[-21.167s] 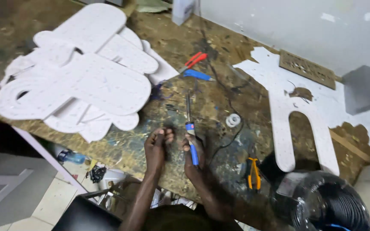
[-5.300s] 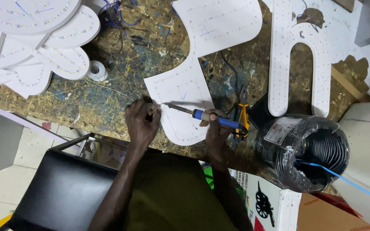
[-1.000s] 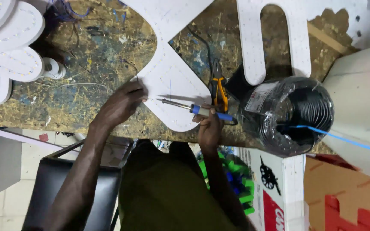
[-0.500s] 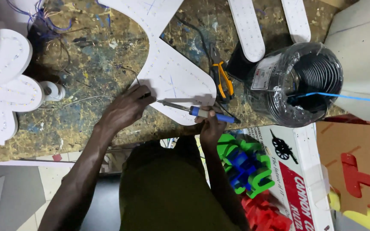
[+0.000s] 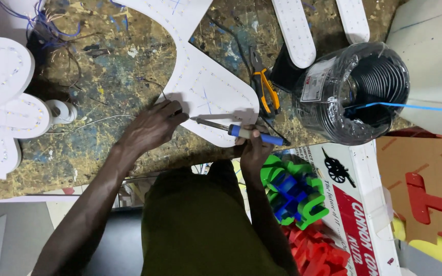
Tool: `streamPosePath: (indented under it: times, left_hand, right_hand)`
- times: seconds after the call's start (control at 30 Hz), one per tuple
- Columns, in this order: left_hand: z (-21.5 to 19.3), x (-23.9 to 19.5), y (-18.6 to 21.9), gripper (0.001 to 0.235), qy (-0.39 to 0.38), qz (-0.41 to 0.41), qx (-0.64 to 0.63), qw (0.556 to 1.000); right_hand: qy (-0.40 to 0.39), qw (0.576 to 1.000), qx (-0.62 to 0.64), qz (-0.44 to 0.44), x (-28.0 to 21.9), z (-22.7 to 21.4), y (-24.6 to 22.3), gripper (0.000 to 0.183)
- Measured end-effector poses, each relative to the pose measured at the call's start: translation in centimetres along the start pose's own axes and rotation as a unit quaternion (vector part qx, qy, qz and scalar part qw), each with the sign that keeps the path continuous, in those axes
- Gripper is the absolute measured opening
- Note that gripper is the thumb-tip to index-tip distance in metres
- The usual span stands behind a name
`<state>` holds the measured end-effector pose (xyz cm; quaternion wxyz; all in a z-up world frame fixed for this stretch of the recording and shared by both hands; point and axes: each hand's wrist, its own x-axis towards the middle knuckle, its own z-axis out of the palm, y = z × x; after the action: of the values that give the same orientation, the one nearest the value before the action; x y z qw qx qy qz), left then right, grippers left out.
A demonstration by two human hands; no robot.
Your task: Soldering or testing electrical connections on LED-embedded sign letters using a soldering iron.
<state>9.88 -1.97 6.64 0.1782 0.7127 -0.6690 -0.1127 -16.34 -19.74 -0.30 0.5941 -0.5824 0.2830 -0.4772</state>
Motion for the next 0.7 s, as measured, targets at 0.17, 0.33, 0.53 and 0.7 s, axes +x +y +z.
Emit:
streamPosePath:
  times: [0.17, 0.33, 0.53, 0.7]
  left_hand:
    - [1.3, 0.0, -0.8, 0.039, 0.009, 0.016, 0.001, 1.000]
    - [-0.2, -0.2, 0.0, 0.031, 0.056, 0.027, 0.008, 0.998]
    - [0.6, -0.4, -0.6, 0.024, 0.077, 0.012, -0.032, 0.996]
    - [0.4, -0.6, -0.1, 0.022, 0.083, 0.009, -0.036, 0.996]
  right_hand:
    - [0.012, 0.998, 0.058, 0.003, 0.2, 0.2, -0.1, 0.031]
    - [0.015, 1.000, -0.003, -0.017, 1.6, -0.3, -2.4, 0.024]
    - [0.094, 0.992, -0.079, -0.033, 6.6, -2.0, -4.4, 0.013]
    - [0.061, 0.997, -0.003, -0.052, 7.1, -1.4, -3.2, 0.019]
